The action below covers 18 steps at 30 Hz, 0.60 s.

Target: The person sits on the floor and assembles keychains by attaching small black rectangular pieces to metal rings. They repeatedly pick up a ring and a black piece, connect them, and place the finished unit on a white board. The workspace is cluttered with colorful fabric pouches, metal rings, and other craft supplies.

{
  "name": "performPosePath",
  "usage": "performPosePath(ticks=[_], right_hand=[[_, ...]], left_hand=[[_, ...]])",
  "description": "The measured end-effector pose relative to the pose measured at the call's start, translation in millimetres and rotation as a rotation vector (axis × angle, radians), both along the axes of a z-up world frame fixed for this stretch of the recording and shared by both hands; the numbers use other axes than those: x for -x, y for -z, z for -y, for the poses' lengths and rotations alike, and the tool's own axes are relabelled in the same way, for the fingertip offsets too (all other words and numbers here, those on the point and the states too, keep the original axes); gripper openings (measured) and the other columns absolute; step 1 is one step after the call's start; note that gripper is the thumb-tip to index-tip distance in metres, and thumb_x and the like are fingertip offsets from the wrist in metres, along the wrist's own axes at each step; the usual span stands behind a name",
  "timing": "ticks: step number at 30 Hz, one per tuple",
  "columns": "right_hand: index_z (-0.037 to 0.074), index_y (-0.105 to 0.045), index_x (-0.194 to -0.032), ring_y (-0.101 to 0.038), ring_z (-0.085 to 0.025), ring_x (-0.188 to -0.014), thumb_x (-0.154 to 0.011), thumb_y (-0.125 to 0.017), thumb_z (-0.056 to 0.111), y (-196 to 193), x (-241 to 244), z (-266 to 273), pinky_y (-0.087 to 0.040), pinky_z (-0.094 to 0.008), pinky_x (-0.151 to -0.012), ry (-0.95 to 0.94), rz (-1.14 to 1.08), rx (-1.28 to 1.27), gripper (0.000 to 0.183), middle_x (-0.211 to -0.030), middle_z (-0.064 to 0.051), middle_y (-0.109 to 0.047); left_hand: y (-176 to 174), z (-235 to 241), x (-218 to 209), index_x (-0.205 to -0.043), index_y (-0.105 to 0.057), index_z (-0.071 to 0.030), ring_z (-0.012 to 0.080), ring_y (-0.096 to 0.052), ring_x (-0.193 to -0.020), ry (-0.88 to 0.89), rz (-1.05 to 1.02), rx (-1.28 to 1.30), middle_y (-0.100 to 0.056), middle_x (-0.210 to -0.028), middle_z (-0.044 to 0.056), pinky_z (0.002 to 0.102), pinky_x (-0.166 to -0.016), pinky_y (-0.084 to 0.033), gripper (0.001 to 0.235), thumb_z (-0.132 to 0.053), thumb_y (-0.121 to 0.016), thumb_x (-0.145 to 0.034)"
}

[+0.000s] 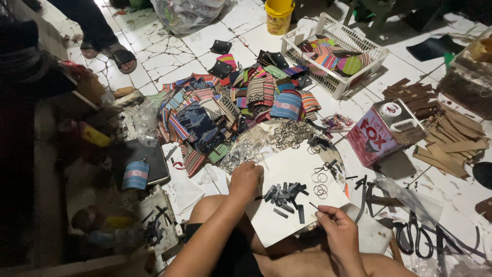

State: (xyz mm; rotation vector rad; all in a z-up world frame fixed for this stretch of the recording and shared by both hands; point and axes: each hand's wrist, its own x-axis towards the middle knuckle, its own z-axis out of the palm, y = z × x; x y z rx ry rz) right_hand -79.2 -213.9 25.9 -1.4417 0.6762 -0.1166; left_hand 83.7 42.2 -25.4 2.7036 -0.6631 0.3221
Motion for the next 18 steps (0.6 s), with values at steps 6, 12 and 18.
performPosePath(ticks=[6,12,18], right_hand=[[0.001,-0.079,-0.105,-0.057,-0.009,-0.074,-0.086,-0.078,0.002,27,3,8,-0.047,-0.02,-0.072,-0.023,0.057,0.078,0.019,-0.079,-0.005,-0.068],[0.01,-0.081,-0.109,-0.065,-0.016,-0.082,-0.084,-0.084,0.009,19,15,21,-0.055,-0.033,-0.078,-0.126,0.042,0.317,0.025,-0.091,-0.012,-0.074],[0.003,-0.075,-0.119,-0.066,-0.01,-0.088,-0.085,-0.078,-0.002,13,19,12,-0.057,-0.026,-0.083,-0.03,0.147,0.109,0.034,-0.098,-0.011,-0.074]], left_hand=[[-35,3,6,-0.068,-0.066,-0.01,0.0311,-0.056,-0.064,-0.059,-0.303,0.156,-0.056,-0.074,0.007,0.044,-0.056,-0.044,0.017,-0.003,-0.061,-0.083],[-55,-22,1,-0.112,-0.075,-0.014,0.0393,-0.07,-0.095,-0.256,-0.22,0.243,-0.07,-0.095,0.015,0.052,-0.082,-0.057,0.021,-0.016,-0.072,-0.091],[-49,-35,-7,-0.097,-0.076,-0.02,0.0339,-0.067,-0.087,-0.264,0.019,0.172,-0.059,-0.086,0.006,0.047,-0.077,-0.056,0.012,-0.022,-0.078,-0.086]])
